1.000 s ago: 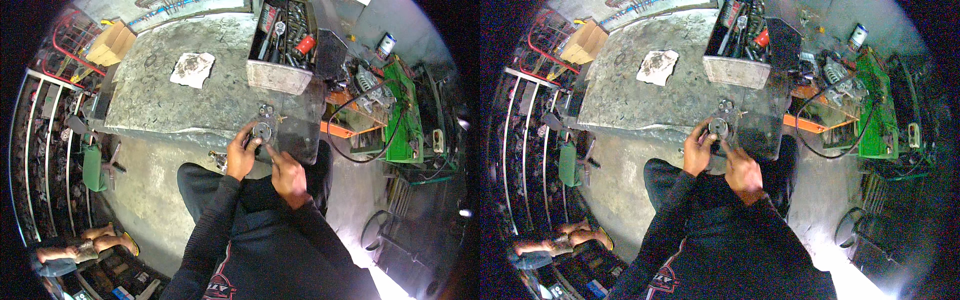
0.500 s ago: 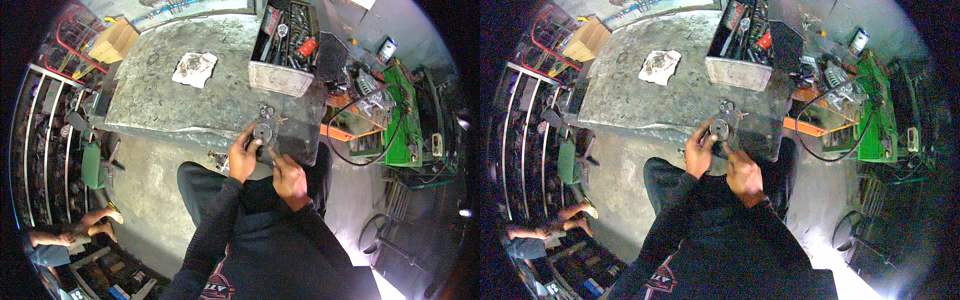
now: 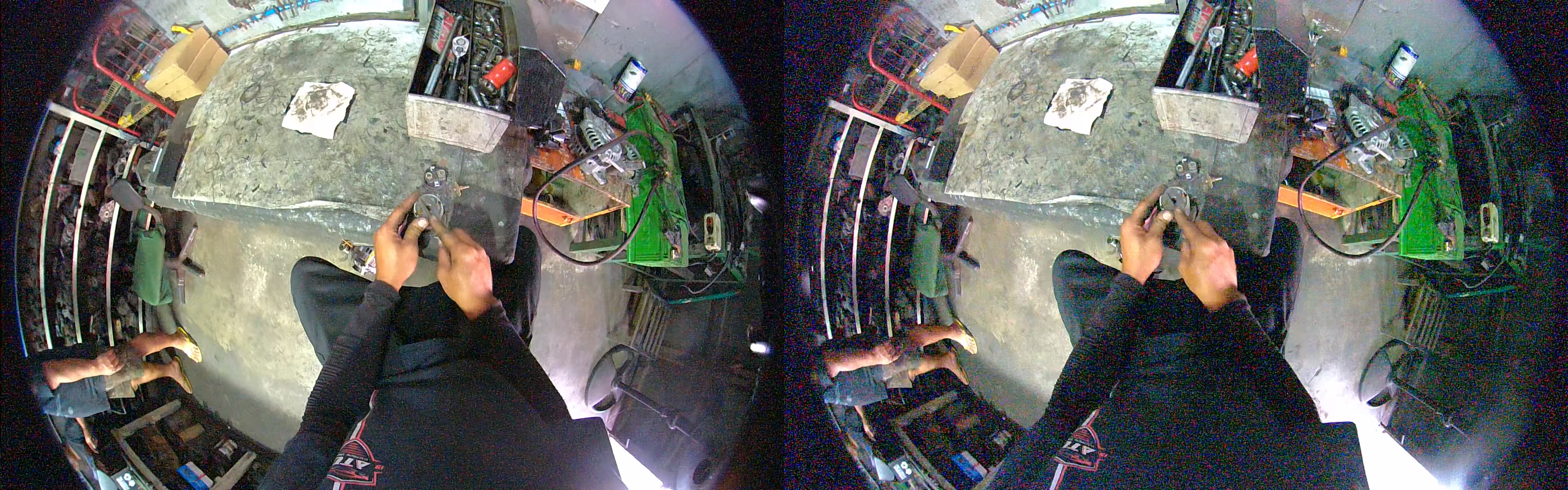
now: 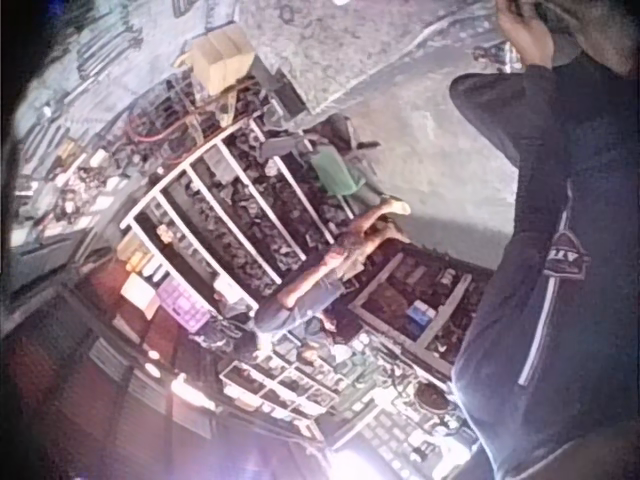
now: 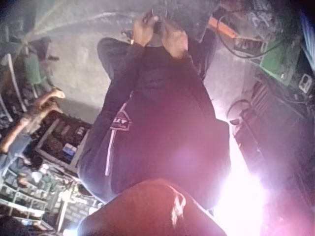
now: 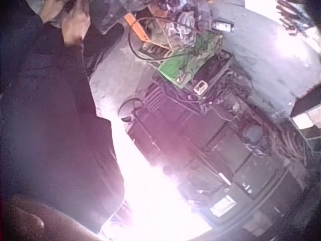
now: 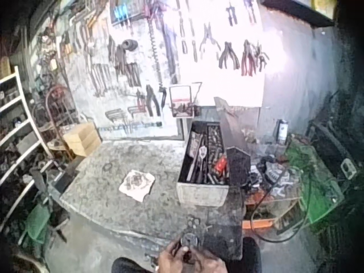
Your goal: The person holds a cylindrical mechanical part and uses a small tool to scrape or clean its inner surface. The person repeatedly rotates the part and continues scraping the interior while seated at a workbench.
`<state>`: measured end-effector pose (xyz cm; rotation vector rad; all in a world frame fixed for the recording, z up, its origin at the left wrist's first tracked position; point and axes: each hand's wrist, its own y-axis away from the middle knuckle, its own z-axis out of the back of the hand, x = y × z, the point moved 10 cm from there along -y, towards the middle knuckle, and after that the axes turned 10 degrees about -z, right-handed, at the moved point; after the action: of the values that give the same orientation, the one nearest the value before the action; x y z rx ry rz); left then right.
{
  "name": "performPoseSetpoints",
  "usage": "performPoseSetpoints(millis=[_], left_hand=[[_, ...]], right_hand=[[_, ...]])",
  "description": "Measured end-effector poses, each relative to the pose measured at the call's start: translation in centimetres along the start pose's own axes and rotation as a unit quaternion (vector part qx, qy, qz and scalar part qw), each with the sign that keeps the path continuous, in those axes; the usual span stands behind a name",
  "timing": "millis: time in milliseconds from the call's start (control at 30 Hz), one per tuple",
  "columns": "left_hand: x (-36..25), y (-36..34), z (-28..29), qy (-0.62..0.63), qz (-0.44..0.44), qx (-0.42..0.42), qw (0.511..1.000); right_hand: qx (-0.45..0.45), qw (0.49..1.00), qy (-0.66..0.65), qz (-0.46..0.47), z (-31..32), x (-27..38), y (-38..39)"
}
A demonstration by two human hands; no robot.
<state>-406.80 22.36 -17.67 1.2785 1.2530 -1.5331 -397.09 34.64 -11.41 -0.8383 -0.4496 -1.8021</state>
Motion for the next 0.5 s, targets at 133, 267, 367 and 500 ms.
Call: performPoseSetpoints(millis=[133,267,367,500], left_hand=[[0.9,0.3,0.0,-0.041,-0.016,-0.005,0.999],[0.4,0.0,-0.1,0.021,-0.011,-0.007,1.000],[0.3,0.9,0.2,-0.038,-0.027,-0.002,0.999],[1.1,0.2,-0.2,0.009,0.021,0.006,1.000]], right_hand=[[-0.020,1.000,-0.012,0.014,1.1,0.2,0.4],[-0.015,1.000,-0.007,-0.004,0.8,0.2,0.1],[0.002,1.000,-0.029,-0.011,1.1,-0.3,2.5],[-0.012,1.000,-0.003,0.008,-0.4,0.2,-1.2]])
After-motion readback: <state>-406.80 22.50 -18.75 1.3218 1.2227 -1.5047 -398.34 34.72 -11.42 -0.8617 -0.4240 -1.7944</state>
